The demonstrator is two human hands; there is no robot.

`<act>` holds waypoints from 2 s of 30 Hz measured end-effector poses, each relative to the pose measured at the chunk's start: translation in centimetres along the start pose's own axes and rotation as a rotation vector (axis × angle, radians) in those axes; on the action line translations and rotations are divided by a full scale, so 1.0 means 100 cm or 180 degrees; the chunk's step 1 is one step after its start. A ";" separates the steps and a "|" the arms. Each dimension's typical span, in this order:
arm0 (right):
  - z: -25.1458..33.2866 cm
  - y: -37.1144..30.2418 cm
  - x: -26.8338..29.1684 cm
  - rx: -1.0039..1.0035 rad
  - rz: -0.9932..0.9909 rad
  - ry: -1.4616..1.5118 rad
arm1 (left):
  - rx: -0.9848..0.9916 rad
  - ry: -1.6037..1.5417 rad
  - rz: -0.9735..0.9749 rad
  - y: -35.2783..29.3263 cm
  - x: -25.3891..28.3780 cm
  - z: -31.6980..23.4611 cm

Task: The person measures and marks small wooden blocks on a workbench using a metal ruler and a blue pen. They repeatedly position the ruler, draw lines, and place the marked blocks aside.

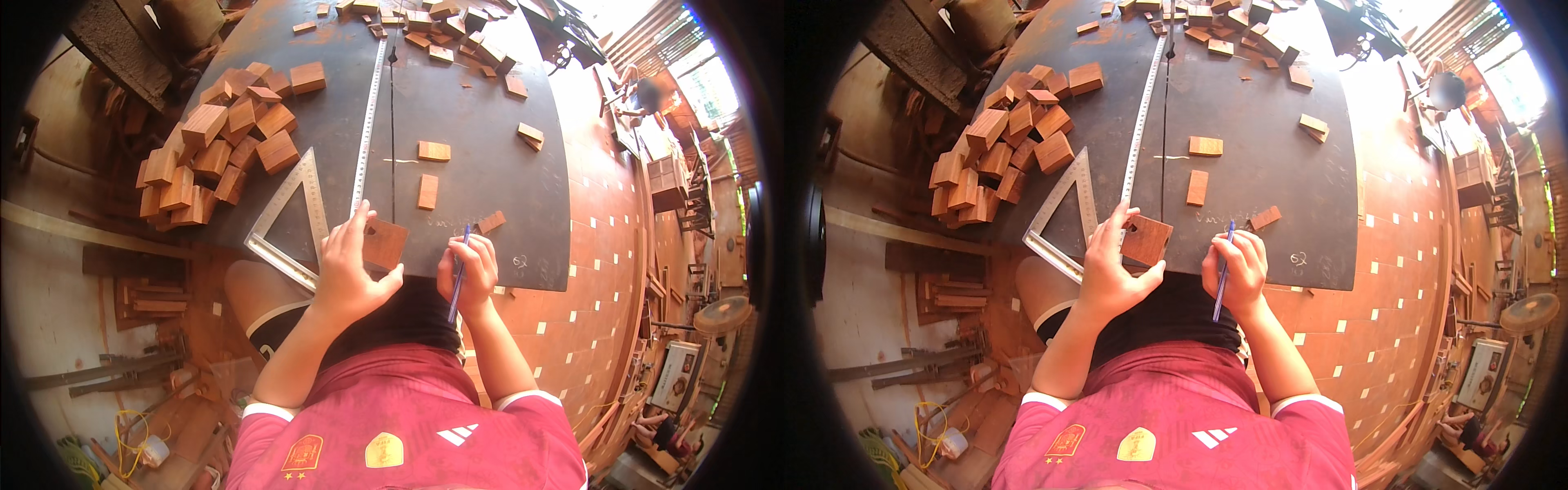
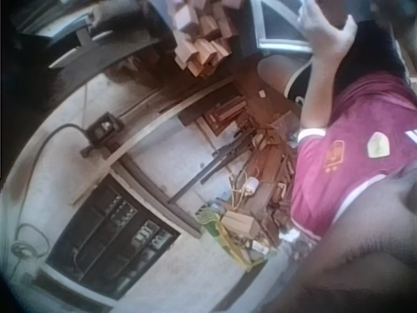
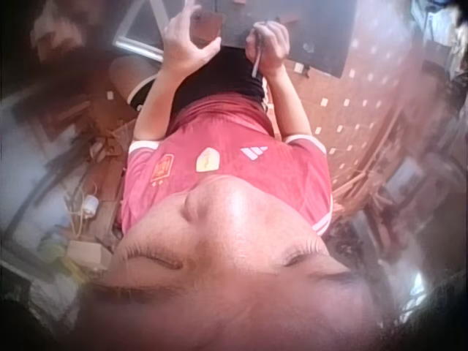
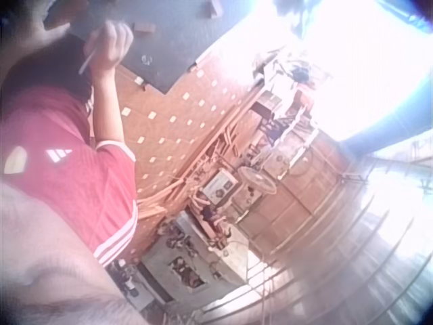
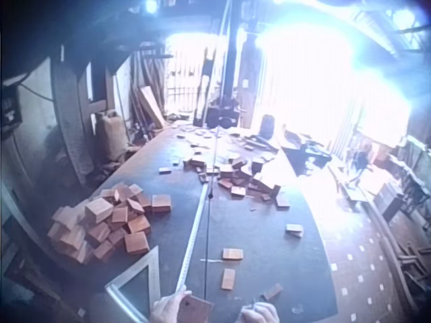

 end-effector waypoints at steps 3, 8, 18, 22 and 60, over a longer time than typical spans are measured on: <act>0.000 -0.002 -0.001 0.0008 -0.0004 0.0005 | 0.0238 -0.2326 0.0068 0.001 0.004 0.014; 0.001 -0.001 -0.002 0.0032 0.0018 -0.0025 | 0.0837 -0.5023 0.0570 -0.008 -0.006 0.032; 0.005 0.000 -0.002 0.0081 0.0044 -0.0054 | 0.1263 -0.6300 0.0465 -0.026 -0.029 0.037; 0.004 -0.001 -0.002 0.0100 0.0051 -0.0049 | 0.1369 -0.5785 0.0341 -0.025 -0.027 0.038; 0.004 0.001 -0.002 0.0116 0.0008 -0.0018 | 0.1003 -0.3971 -0.0154 -0.033 -0.015 0.036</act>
Point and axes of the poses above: each hand's wrist, its own y-axis towards the middle knuckle, its own x-axis out of the back of the hand, z = x × y, the point moved 8 cm from there along y, towards the middle knuckle, and after that the axes turned 13 degrees about y, right-handed, at the moved point
